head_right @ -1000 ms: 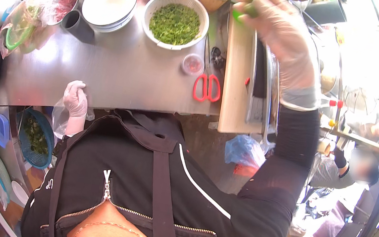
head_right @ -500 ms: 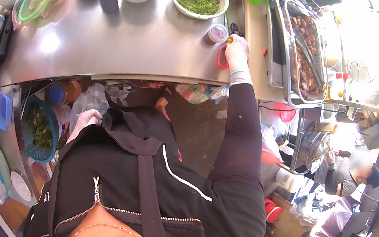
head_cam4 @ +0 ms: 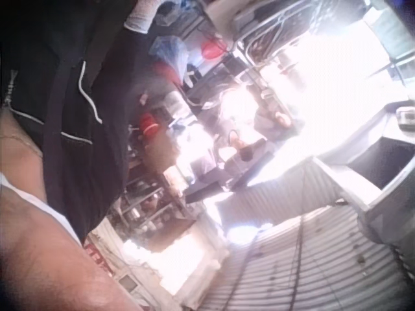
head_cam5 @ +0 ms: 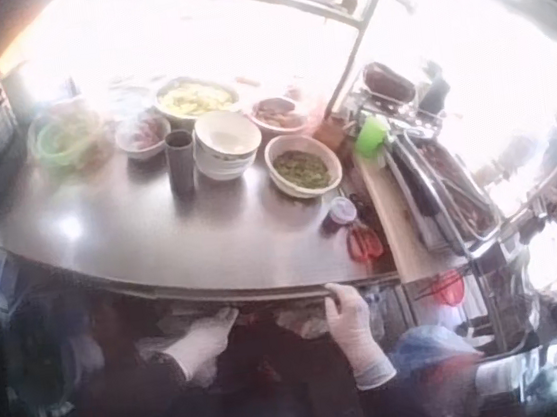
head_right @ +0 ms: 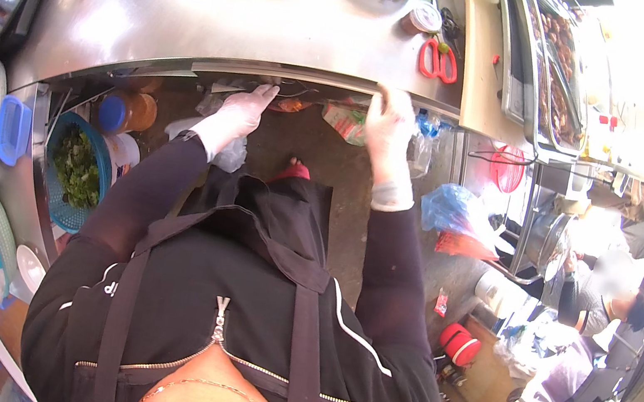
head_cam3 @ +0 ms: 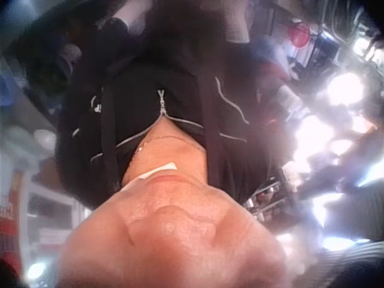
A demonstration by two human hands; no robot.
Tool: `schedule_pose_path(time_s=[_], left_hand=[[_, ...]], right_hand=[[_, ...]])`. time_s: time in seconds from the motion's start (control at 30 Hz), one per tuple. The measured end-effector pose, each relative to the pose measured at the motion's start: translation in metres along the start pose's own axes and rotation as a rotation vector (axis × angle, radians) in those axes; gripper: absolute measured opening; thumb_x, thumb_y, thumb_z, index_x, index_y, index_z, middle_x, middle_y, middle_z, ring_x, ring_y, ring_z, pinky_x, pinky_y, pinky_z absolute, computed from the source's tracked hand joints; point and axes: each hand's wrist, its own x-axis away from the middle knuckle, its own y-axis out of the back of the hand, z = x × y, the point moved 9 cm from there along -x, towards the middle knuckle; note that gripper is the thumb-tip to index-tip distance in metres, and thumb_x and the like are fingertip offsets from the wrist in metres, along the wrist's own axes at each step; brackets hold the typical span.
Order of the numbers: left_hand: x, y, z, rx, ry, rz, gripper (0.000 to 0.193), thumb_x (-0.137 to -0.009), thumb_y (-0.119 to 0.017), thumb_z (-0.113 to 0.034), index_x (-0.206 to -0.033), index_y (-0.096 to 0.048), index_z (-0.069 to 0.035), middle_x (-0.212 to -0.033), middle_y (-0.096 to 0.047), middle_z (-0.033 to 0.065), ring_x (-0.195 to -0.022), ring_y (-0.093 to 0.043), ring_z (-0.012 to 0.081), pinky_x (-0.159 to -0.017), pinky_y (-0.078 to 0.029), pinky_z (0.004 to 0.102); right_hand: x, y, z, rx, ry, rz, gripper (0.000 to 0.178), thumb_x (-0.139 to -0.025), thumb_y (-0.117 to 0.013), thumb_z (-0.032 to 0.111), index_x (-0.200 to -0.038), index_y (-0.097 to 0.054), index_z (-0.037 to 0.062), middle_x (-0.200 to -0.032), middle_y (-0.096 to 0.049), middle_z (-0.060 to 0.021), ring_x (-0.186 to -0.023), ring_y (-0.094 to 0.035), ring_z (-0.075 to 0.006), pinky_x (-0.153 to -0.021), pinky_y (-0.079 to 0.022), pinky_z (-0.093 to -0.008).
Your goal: The person assembles food items into a takeaway container, adding cooked meat, vegetables, and sauce, then seals the container and places it into a plastic bag.
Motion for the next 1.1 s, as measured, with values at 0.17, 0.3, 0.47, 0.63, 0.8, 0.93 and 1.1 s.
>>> schedule_pose_path(time_s=[0.17, 0.3, 0.47, 0.63, 0.8, 0.93, 1.1], left_hand=[[0.001, -0.027, -0.001, 0.032, 0.249, 0.173, 0.044, -0.088, -0.047, -0.006, -0.132, -0.050, -0.005, -0.142, -0.047, 0.0179, -0.114, -0.060, 0.0354, -0.092, -0.051, 0.0456], [0.054, -0.037, -0.022, 0.040, 0.205, 0.153, 0.042, -0.090, -0.048, -0.010, -0.131, -0.052, -0.004, -0.141, -0.049, 0.0208, -0.112, -0.062, 0.0354, -0.091, -0.052, 0.0445], [0.116, -0.057, -0.050, 0.118, 0.181, 0.117, 0.045, -0.093, -0.052, -0.020, -0.136, -0.048, -0.005, -0.135, -0.054, 0.0206, -0.113, -0.060, 0.0363, -0.094, -0.049, 0.0440], [0.179, -0.036, -0.073, 0.406, 0.267, 0.229, 0.033, -0.094, -0.047, -0.018, -0.123, -0.060, -0.008, -0.122, -0.063, 0.0180, -0.108, -0.062, 0.0360, -0.093, -0.049, 0.0450], [0.205, 0.046, -0.097, 0.537, 0.187, 0.061, 0.030, -0.085, -0.053, -0.006, -0.112, -0.065, -0.009, -0.103, -0.067, 0.0164, -0.095, -0.065, 0.0354, -0.085, -0.051, 0.0448], [0.166, 0.106, -0.098, 0.250, 0.143, -0.156, 0.040, -0.081, -0.053, 0.000, -0.117, -0.064, -0.011, -0.124, -0.060, 0.0126, -0.095, -0.066, 0.0353, -0.084, -0.054, 0.0414], [0.122, -0.006, -0.054, -0.164, -0.067, 0.052, 0.030, -0.079, -0.056, -0.008, -0.106, -0.069, -0.009, -0.117, -0.064, 0.0131, -0.100, -0.065, 0.0335, -0.087, -0.052, 0.0439]], right_hand=[[0.075, -0.022, 0.024, -0.151, -0.001, 0.186, 0.018, -0.084, -0.064, 0.001, -0.102, -0.068, 0.0048, -0.095, -0.068, -0.0135, -0.091, -0.067, -0.0297, -0.082, -0.053, -0.0364], [0.090, -0.023, 0.030, -0.247, 0.040, 0.213, 0.017, -0.084, -0.063, 0.001, -0.100, -0.068, 0.0058, -0.093, -0.067, -0.0131, -0.088, -0.066, -0.0307, -0.080, -0.053, -0.0367], [0.093, -0.052, 0.047, -0.368, 0.071, 0.413, 0.014, -0.086, -0.061, 0.001, -0.097, -0.068, 0.0052, -0.092, -0.068, -0.0140, -0.089, -0.066, -0.0324, -0.080, -0.052, -0.0376], [0.121, -0.127, 0.054, -0.129, 0.220, 0.833, 0.017, -0.085, -0.061, 0.012, -0.098, -0.069, 0.0068, -0.097, -0.068, -0.0150, -0.092, -0.066, -0.0350, -0.083, -0.052, -0.0428], [0.179, -0.196, 0.081, -0.158, 0.461, 1.248, 0.030, -0.082, -0.059, 0.010, -0.110, -0.069, 0.0122, -0.110, -0.068, -0.0157, -0.104, -0.062, -0.0363, -0.092, -0.049, -0.0430], [0.200, -0.215, 0.092, -0.348, 0.449, 1.264, 0.042, -0.080, -0.050, 0.000, -0.112, -0.072, 0.0172, -0.113, -0.068, -0.0147, -0.109, -0.063, -0.0328, -0.094, -0.049, -0.0406], [0.167, -0.181, 0.074, -0.293, 0.241, 1.023, 0.023, -0.079, -0.053, 0.002, -0.088, -0.073, 0.0106, -0.095, -0.070, -0.0156, -0.093, -0.066, -0.0341, -0.082, -0.052, -0.0431]])
